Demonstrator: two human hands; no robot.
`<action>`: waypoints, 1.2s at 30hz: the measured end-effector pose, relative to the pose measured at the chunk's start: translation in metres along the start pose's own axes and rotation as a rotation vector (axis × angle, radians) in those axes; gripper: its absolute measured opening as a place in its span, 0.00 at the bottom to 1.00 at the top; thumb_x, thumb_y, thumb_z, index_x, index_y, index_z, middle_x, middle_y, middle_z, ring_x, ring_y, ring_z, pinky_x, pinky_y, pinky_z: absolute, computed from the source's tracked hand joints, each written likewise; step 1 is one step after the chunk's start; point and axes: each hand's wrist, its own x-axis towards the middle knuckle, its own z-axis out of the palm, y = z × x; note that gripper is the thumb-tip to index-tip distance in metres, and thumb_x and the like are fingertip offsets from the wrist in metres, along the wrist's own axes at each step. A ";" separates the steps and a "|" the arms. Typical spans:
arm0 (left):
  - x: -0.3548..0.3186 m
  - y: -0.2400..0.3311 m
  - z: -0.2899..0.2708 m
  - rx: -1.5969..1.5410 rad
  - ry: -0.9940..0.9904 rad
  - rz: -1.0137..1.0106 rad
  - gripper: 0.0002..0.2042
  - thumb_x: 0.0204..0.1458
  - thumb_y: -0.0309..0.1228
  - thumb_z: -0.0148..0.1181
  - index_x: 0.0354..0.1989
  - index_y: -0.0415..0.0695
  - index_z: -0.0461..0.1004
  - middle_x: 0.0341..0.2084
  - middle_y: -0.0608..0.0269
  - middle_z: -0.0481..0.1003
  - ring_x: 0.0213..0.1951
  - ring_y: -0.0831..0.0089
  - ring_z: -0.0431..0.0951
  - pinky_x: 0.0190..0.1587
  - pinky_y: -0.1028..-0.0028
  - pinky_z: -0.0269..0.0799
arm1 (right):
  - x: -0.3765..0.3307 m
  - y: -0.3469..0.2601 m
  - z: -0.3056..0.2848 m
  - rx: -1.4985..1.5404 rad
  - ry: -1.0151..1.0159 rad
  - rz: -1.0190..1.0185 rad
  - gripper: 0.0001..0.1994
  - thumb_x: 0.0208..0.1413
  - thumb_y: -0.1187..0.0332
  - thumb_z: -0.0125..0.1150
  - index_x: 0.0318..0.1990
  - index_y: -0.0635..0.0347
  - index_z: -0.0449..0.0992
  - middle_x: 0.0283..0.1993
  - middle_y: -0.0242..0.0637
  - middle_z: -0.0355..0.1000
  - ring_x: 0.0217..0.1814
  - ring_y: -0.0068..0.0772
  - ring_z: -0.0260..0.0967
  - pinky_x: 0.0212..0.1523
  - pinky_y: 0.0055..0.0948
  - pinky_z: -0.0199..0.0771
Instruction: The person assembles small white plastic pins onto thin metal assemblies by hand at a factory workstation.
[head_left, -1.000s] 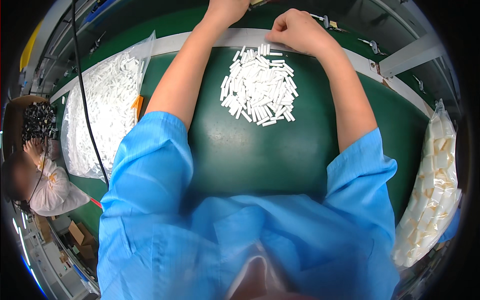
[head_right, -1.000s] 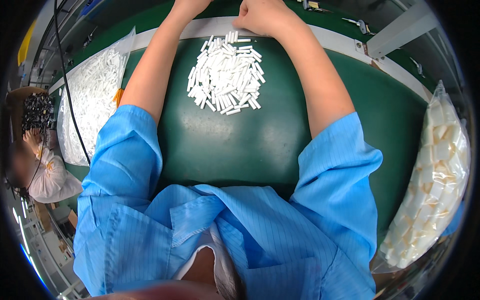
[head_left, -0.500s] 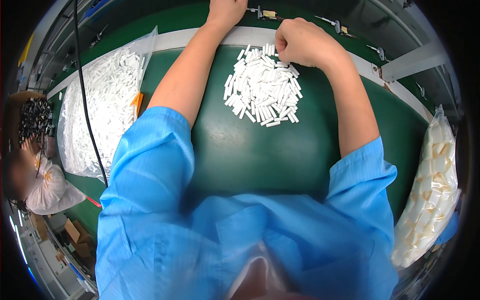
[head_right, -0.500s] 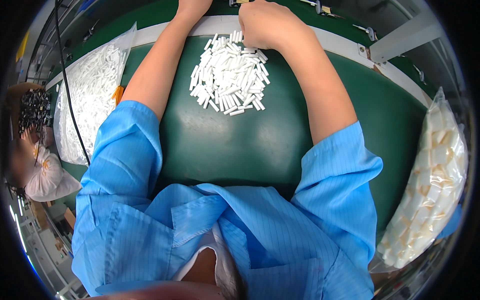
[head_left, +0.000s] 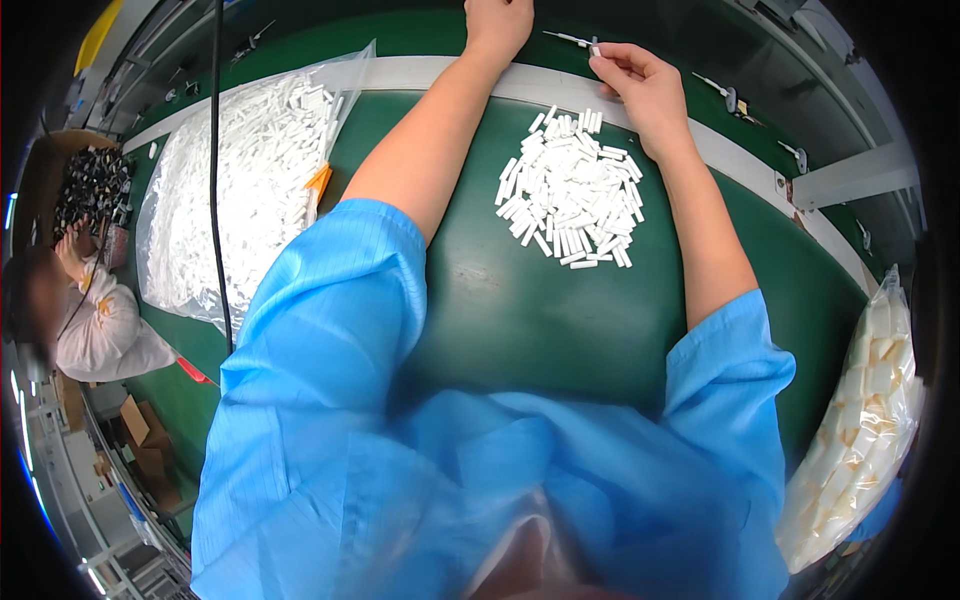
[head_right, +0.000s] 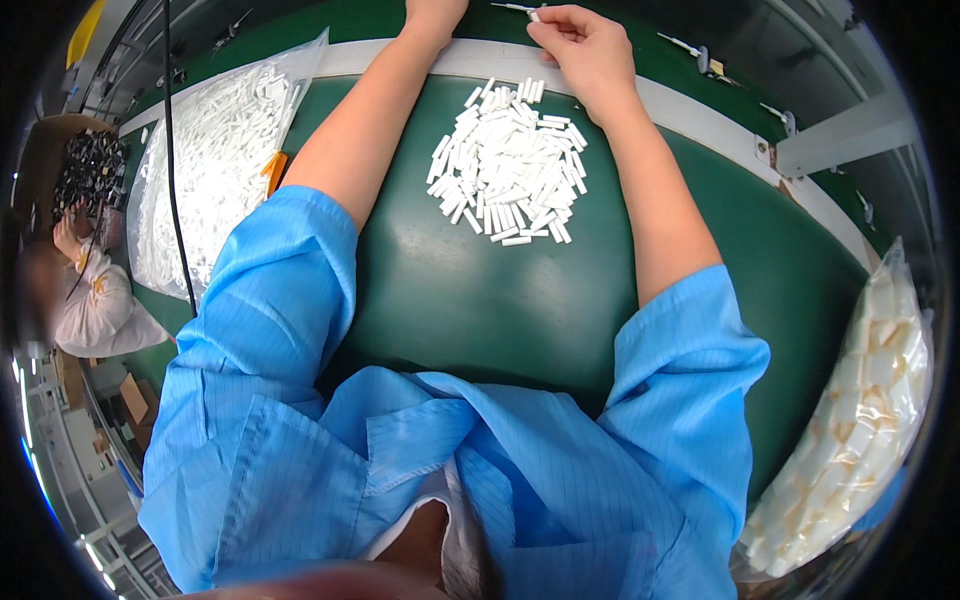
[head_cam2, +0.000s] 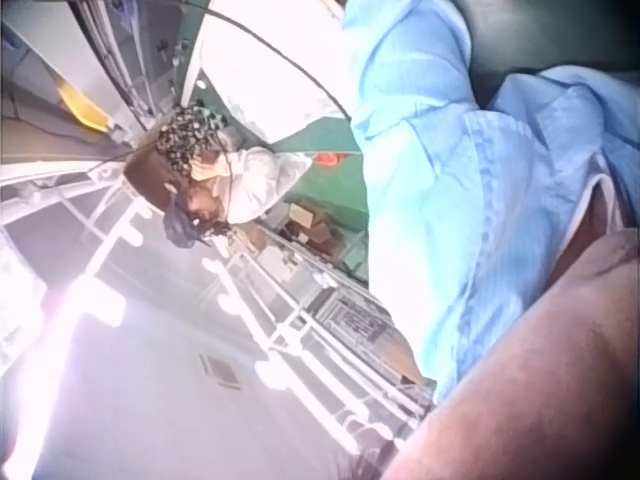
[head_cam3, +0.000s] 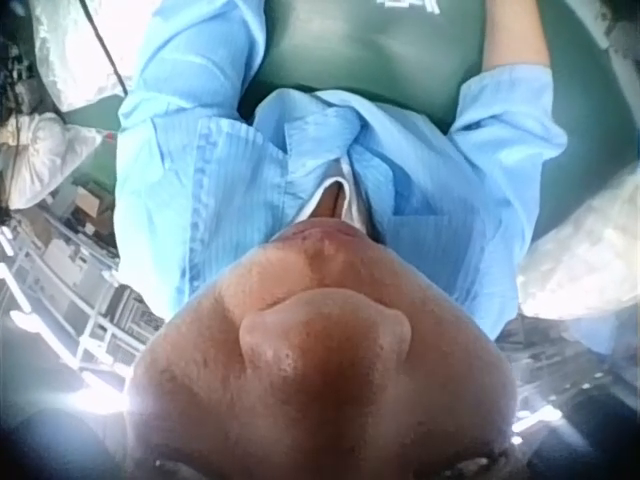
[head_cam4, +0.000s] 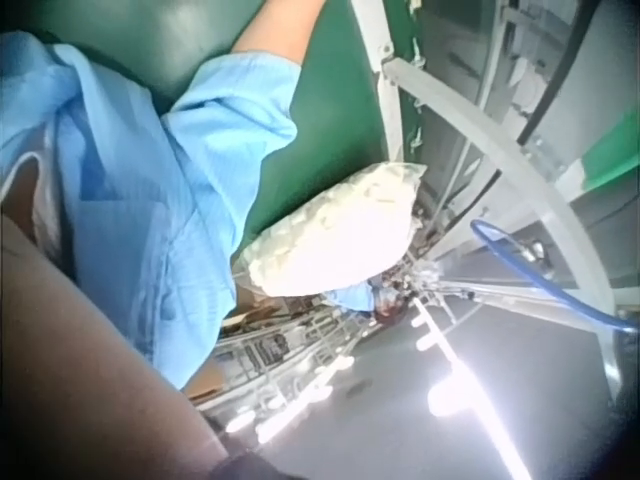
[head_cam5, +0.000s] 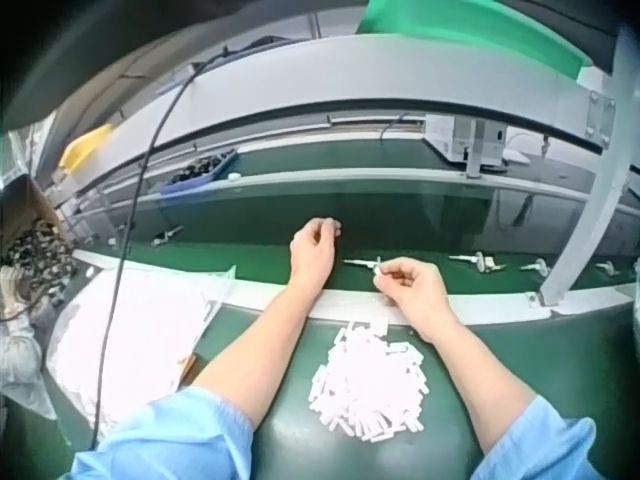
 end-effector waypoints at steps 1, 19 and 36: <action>0.000 -0.003 -0.003 0.029 0.013 0.006 0.14 0.56 0.37 0.50 0.33 0.39 0.77 0.26 0.55 0.79 0.33 0.64 0.80 0.39 0.70 0.72 | -0.002 -0.004 0.004 -0.017 0.042 -0.001 0.12 0.52 0.68 0.63 0.44 0.64 0.77 0.34 0.30 0.74 0.30 0.17 0.66 0.35 0.17 0.68; 0.001 -0.008 -0.004 -0.193 0.010 -0.071 0.12 0.56 0.34 0.51 0.33 0.39 0.78 0.23 0.60 0.78 0.27 0.75 0.78 0.33 0.75 0.73 | -0.006 -0.007 0.009 -0.158 -0.019 -0.100 0.11 0.54 0.66 0.61 0.40 0.63 0.77 0.31 0.30 0.75 0.33 0.17 0.69 0.36 0.17 0.68; -0.002 -0.006 -0.004 -0.162 -0.113 -0.132 0.12 0.54 0.34 0.52 0.32 0.38 0.78 0.19 0.62 0.76 0.23 0.76 0.76 0.29 0.76 0.71 | -0.006 0.000 0.006 -0.221 -0.015 -0.164 0.11 0.50 0.64 0.64 0.38 0.59 0.79 0.32 0.31 0.76 0.33 0.21 0.72 0.39 0.20 0.72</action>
